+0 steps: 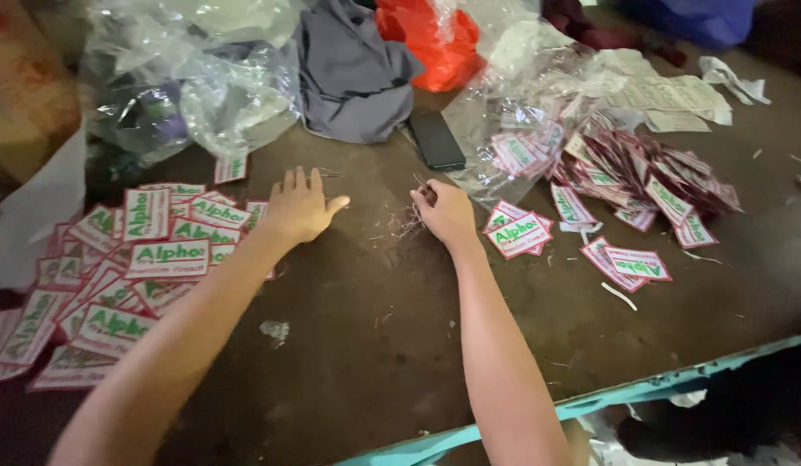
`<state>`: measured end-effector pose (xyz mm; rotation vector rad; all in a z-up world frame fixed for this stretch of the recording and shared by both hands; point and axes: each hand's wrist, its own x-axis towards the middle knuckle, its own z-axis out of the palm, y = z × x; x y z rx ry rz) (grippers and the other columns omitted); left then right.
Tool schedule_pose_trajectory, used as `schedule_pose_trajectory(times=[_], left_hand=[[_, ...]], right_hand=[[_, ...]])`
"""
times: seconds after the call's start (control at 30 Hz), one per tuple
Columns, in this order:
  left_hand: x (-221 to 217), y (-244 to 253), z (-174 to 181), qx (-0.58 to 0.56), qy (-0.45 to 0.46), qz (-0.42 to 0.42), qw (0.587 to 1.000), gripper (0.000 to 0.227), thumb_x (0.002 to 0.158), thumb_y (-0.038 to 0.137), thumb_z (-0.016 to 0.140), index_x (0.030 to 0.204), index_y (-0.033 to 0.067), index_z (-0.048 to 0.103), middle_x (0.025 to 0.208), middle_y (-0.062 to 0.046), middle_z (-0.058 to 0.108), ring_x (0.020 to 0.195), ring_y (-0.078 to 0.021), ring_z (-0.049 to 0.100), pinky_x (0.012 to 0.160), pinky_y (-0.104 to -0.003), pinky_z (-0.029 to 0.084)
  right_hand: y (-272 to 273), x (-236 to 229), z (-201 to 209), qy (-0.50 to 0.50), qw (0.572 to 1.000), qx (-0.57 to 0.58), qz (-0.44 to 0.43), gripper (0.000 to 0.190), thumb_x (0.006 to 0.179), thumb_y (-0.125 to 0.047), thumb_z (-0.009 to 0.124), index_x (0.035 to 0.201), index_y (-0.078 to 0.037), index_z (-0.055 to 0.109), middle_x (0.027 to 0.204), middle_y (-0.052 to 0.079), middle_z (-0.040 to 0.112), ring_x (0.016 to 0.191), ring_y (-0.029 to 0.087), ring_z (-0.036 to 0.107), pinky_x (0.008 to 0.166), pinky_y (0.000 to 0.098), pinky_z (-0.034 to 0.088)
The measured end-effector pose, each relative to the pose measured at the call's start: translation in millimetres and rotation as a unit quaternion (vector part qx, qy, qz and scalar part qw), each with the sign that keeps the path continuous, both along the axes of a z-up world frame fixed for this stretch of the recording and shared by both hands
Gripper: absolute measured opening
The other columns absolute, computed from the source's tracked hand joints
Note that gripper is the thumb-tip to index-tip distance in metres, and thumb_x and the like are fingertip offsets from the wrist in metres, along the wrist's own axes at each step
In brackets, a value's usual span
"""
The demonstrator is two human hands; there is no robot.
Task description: Trimming excess threads from fabric labels using a small cutting tool at a workbench.
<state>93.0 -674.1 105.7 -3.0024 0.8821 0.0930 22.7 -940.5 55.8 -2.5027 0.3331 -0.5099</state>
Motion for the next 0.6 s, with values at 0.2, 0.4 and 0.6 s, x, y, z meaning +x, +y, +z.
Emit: schedule_pose_trajectory(times=[0.2, 0.4, 0.6], left_hand=[[-27.1, -60.8, 10.3, -0.009, 0.054, -0.091, 0.994, 0.080, 0.107, 0.059, 0.017, 0.148, -0.0035, 0.045, 0.154, -0.027, 0.043, 0.148, -0.0404, 0.037, 0.122, -0.055, 0.024], [-54.6, -112.3, 19.8, -0.148, -0.304, -0.179, 0.924, 0.029, 0.083, 0.041, 0.067, 0.093, 0.0141, 0.064, 0.082, -0.007, 0.065, 0.080, -0.0302, 0.066, 0.070, -0.044, 0.050], [-137.1, -222.7, 20.6, 0.008, -0.156, -0.137, 0.978, 0.046, 0.095, 0.046, 0.049, 0.109, 0.0095, 0.075, 0.118, -0.028, 0.069, 0.114, -0.0462, 0.064, 0.097, -0.048, 0.045]], right_hand=[[-6.0, 4.8, -0.5, -0.088, 0.991, 0.061, -0.078, 0.036, 0.101, -0.033, 0.060, 0.100, 0.000, 0.073, 0.089, 0.022, 0.074, 0.095, 0.040, 0.073, 0.081, 0.0499, 0.058], [-9.8, 10.6, -0.2, -0.065, 0.972, 0.082, -0.209, 0.037, 0.100, -0.037, 0.053, 0.116, -0.009, 0.072, 0.101, 0.013, 0.078, 0.102, 0.037, 0.073, 0.088, 0.0509, 0.059], [-22.8, 7.5, -7.6, -0.042, 0.975, 0.083, -0.201, 0.039, 0.101, -0.033, 0.049, 0.121, -0.008, 0.071, 0.106, 0.015, 0.077, 0.106, 0.036, 0.071, 0.092, 0.0479, 0.057]])
